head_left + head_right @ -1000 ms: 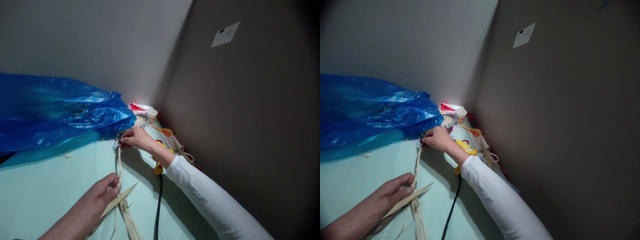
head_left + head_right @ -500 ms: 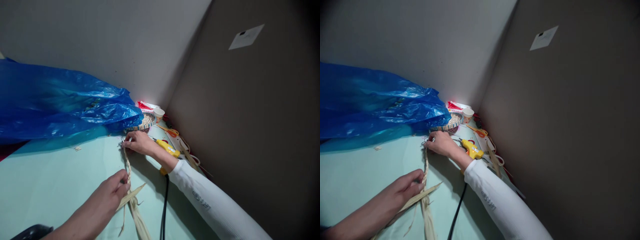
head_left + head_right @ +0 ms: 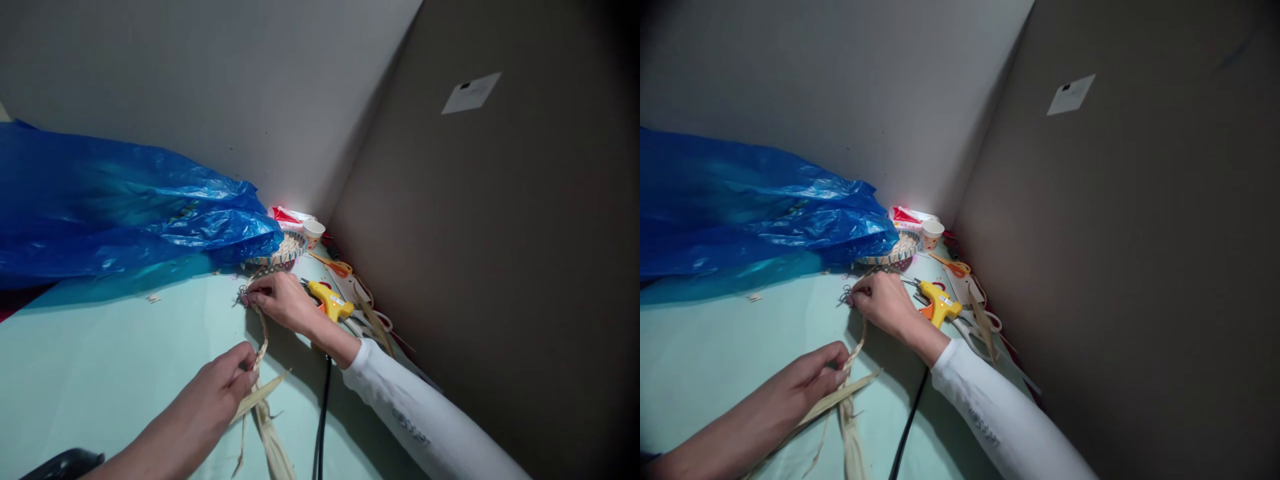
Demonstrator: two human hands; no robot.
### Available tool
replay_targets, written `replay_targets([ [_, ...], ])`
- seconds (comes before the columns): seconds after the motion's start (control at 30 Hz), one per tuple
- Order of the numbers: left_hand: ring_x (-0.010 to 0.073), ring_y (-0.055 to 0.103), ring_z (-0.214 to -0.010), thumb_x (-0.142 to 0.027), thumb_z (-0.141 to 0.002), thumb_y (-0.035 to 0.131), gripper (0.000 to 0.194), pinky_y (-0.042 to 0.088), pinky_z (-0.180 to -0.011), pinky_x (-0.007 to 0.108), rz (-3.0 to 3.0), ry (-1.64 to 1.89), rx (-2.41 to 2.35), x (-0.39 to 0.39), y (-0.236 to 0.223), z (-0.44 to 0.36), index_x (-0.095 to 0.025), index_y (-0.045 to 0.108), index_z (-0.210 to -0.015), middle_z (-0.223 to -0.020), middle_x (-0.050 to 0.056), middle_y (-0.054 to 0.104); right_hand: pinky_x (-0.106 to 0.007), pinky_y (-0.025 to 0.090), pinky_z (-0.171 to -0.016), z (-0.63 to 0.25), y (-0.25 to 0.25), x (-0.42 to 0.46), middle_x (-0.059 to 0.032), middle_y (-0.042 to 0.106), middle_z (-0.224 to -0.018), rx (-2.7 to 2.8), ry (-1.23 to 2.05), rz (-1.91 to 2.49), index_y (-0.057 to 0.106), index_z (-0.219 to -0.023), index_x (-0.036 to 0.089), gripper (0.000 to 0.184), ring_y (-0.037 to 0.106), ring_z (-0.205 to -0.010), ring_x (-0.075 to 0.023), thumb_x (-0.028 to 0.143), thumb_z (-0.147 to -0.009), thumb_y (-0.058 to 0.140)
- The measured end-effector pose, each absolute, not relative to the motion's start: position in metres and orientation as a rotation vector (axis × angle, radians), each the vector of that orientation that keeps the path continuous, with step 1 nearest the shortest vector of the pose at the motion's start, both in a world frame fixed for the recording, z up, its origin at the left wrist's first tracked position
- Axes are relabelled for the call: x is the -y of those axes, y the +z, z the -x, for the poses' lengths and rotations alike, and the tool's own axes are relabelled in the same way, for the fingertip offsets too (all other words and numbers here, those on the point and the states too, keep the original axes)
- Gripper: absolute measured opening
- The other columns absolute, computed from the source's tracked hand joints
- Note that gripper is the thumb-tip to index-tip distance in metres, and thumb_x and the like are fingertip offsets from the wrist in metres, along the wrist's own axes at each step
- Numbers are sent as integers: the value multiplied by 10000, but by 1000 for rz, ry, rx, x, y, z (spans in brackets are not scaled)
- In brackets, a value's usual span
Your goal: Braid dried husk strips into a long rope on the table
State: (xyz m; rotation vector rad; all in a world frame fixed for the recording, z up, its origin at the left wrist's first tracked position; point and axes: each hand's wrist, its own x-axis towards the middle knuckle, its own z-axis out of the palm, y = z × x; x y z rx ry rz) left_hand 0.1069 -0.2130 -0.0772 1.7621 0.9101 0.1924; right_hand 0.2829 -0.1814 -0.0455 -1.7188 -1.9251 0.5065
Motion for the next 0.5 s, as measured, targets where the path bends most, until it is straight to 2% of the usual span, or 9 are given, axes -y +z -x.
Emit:
replay_targets([
  [0.17,202,498,-680,-522,-800,424,263,410,-664,303,-1773,241,-954,215,-73,-109,-267,428,-735,-677,-37,488,-223,402,-703,-287,-57,182,-35,766,-839,1748,535,1672,782,-852,144,188,638,-761,-146,165,-896,600],
  [0.33,213,538,-639,-500,-770,486,240,411,-604,279,-1768,292,-1012,220,-70,-106,-274,475,-690,-600,-29,533,-228,385,-651,-286,-64,185,-37,744,-807,1752,555,1765,739,-851,139,128,608,-717,-143,152,-880,614],
  [0.5,213,569,-649,-500,-770,506,244,437,-606,265,-1757,328,-1031,225,-68,-103,-275,516,-676,-609,-21,588,-241,373,-667,-280,-63,193,-43,726,-818,1760,495,1814,715,-862,154,108,602,-743,-153,125,-878,612],
])
